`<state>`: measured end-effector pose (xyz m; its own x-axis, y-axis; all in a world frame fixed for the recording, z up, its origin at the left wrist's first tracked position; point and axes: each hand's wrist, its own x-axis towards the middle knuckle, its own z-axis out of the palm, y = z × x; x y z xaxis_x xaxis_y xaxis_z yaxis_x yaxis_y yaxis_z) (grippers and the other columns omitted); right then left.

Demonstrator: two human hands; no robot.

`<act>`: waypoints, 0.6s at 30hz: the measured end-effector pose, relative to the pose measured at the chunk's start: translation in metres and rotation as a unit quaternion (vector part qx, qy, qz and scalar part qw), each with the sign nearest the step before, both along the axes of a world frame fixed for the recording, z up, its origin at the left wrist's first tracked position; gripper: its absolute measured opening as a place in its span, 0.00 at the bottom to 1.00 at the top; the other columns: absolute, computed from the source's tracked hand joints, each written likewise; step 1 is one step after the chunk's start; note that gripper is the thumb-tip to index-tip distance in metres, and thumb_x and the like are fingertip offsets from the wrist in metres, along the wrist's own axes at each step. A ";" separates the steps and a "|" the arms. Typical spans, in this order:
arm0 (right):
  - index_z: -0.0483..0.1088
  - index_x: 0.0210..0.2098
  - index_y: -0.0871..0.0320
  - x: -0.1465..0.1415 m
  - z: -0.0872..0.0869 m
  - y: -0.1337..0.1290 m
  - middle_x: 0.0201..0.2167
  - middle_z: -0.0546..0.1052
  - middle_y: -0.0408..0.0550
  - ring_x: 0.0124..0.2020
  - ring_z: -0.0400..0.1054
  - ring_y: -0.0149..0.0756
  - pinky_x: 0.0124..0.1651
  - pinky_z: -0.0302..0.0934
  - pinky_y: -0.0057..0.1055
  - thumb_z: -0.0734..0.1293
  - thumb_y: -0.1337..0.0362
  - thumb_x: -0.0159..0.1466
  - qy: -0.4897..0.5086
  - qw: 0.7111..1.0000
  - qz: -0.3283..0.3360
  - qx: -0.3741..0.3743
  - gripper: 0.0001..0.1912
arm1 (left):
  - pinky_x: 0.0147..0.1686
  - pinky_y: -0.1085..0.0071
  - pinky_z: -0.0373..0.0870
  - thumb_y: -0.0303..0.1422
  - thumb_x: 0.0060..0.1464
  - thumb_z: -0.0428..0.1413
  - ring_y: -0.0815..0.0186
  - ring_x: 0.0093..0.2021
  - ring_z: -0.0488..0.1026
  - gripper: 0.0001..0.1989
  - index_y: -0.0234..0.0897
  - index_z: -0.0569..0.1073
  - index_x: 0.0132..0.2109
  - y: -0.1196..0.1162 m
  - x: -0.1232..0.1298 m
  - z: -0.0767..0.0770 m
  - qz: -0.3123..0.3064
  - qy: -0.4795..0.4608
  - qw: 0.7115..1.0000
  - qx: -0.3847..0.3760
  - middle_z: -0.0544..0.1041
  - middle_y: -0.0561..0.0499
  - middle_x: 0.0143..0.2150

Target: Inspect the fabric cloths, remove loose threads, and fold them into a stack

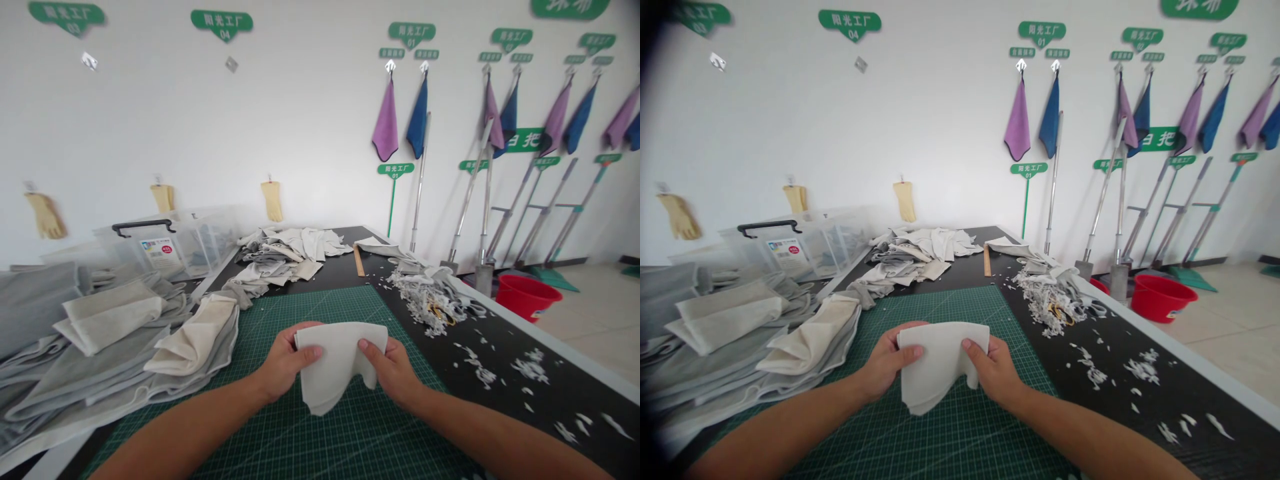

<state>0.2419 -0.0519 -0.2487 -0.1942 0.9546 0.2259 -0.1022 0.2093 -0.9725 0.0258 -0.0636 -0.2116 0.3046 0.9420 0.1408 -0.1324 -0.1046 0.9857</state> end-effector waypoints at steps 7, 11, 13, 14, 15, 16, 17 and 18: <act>0.73 0.40 0.62 0.001 -0.001 0.005 0.32 0.77 0.50 0.31 0.69 0.38 0.32 0.63 0.31 0.66 0.52 0.57 -0.045 0.999 0.002 -0.004 0.20 | 0.26 0.76 0.60 0.41 0.54 0.52 0.70 0.27 0.64 0.15 0.32 0.73 0.35 0.000 -0.011 0.014 0.043 0.201 0.972 0.113 0.71 0.51 0.28; 0.73 0.38 0.61 0.000 -0.003 0.006 0.32 0.77 0.48 0.32 0.70 0.38 0.33 0.64 0.32 0.65 0.52 0.58 -0.053 0.996 0.073 -0.015 0.18 | 0.26 0.76 0.61 0.39 0.55 0.51 0.68 0.28 0.67 0.13 0.34 0.75 0.36 -0.012 -0.028 0.033 0.079 0.301 0.937 0.155 0.73 0.51 0.29; 0.72 0.35 0.61 -0.002 -0.005 0.006 0.30 0.77 0.48 0.29 0.71 0.36 0.31 0.63 0.30 0.64 0.51 0.59 -0.064 0.993 0.094 -0.032 0.18 | 0.27 0.75 0.63 0.39 0.54 0.53 0.66 0.30 0.69 0.13 0.35 0.75 0.40 -0.015 -0.045 0.043 0.110 0.298 0.935 0.155 0.75 0.50 0.31; 0.71 0.33 0.62 -0.002 -0.007 0.006 0.28 0.77 0.49 0.27 0.71 0.35 0.29 0.63 0.30 0.63 0.50 0.60 -0.067 0.992 0.099 -0.045 0.19 | 0.27 0.75 0.64 0.38 0.52 0.54 0.65 0.30 0.69 0.14 0.35 0.75 0.42 -0.014 -0.056 0.048 0.141 0.273 0.941 0.144 0.75 0.50 0.32; 0.71 0.32 0.62 -0.003 -0.009 0.006 0.28 0.77 0.49 0.27 0.71 0.34 0.29 0.63 0.29 0.62 0.50 0.60 -0.068 0.991 0.103 -0.057 0.19 | 0.26 0.74 0.66 0.39 0.51 0.56 0.65 0.30 0.70 0.15 0.34 0.74 0.43 -0.011 -0.070 0.051 0.187 0.230 0.947 0.120 0.76 0.49 0.32; 0.70 0.32 0.62 -0.003 -0.010 0.006 0.28 0.77 0.49 0.26 0.72 0.34 0.29 0.62 0.29 0.61 0.49 0.60 -0.068 0.990 0.105 -0.066 0.20 | 0.26 0.74 0.66 0.39 0.48 0.58 0.65 0.29 0.70 0.17 0.34 0.73 0.44 -0.005 -0.085 0.054 0.251 0.172 0.947 0.100 0.76 0.49 0.33; 0.70 0.32 0.62 -0.004 -0.011 0.006 0.28 0.77 0.50 0.27 0.72 0.34 0.29 0.62 0.29 0.61 0.49 0.61 -0.070 0.989 0.106 -0.068 0.20 | 0.27 0.73 0.68 0.38 0.45 0.60 0.65 0.28 0.71 0.18 0.33 0.73 0.43 0.002 -0.102 0.056 0.314 0.110 0.939 0.088 0.76 0.49 0.32; 0.69 0.32 0.62 -0.005 -0.012 0.006 0.28 0.77 0.50 0.27 0.72 0.34 0.29 0.62 0.29 0.61 0.49 0.61 -0.075 0.989 0.109 -0.066 0.20 | 0.27 0.73 0.68 0.37 0.43 0.61 0.66 0.27 0.70 0.18 0.33 0.73 0.42 0.010 -0.121 0.057 0.378 0.056 0.920 0.088 0.76 0.50 0.31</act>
<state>0.2373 -0.0457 -0.2611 -0.4209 0.9054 0.0553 0.0162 0.0685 -0.9975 -0.0953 -0.0536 -0.1546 -0.4059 0.8562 0.3197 0.1458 -0.2847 0.9475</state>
